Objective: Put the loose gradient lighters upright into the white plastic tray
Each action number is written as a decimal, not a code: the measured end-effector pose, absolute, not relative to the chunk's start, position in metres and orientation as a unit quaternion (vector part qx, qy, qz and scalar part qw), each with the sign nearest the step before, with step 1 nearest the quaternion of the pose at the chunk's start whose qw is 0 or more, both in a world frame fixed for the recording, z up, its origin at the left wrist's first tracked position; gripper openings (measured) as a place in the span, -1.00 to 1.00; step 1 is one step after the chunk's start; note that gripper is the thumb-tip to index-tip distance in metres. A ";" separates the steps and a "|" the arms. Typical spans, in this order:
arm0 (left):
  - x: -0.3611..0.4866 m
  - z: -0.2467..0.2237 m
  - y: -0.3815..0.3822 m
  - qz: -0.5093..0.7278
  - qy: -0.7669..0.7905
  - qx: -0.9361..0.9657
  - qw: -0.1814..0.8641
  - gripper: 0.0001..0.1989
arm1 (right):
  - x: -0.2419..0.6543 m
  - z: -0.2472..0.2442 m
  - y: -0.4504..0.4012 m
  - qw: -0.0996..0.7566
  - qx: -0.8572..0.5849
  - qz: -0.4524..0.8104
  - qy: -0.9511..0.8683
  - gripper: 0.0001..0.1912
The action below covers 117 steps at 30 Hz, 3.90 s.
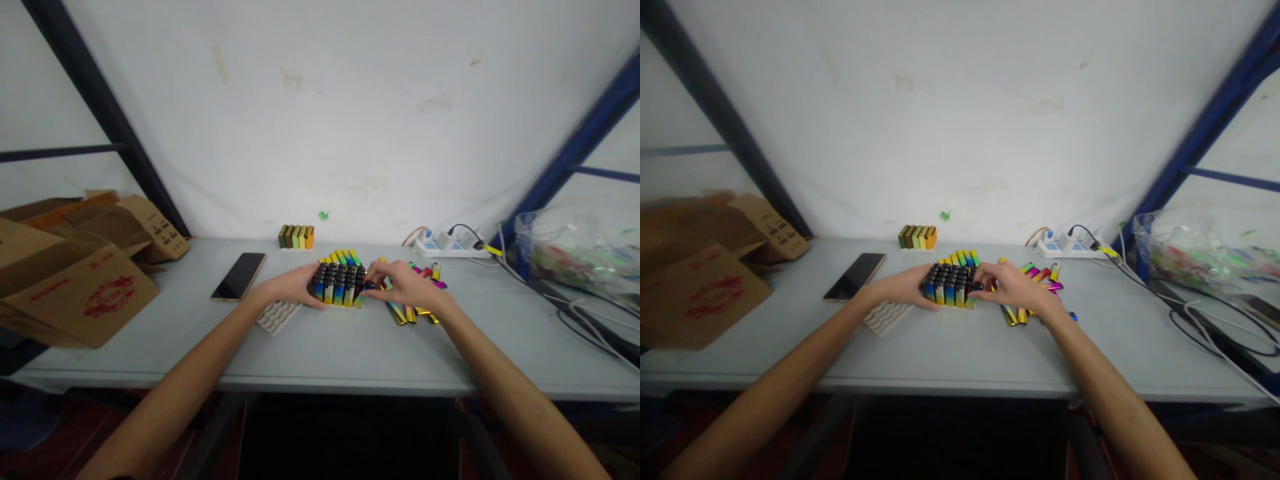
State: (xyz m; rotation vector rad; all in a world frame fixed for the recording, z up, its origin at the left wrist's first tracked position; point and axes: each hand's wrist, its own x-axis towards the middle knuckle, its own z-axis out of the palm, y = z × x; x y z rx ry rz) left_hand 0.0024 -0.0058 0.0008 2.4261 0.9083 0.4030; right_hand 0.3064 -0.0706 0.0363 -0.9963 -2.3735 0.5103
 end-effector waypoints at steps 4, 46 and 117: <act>0.002 0.001 -0.006 0.146 0.337 0.894 0.255 -0.11 | 0.306 0.033 -0.069 0.227 -0.371 0.177 -0.883 -0.75; -0.027 0.029 0.007 0.289 0.392 0.833 0.261 -0.19 | 0.278 0.027 -0.030 0.263 -0.372 0.157 -0.876 0.26; -0.078 0.043 -0.021 0.121 0.557 0.814 0.106 -0.34 | 0.306 0.042 0.027 0.233 -0.426 0.180 -0.855 0.03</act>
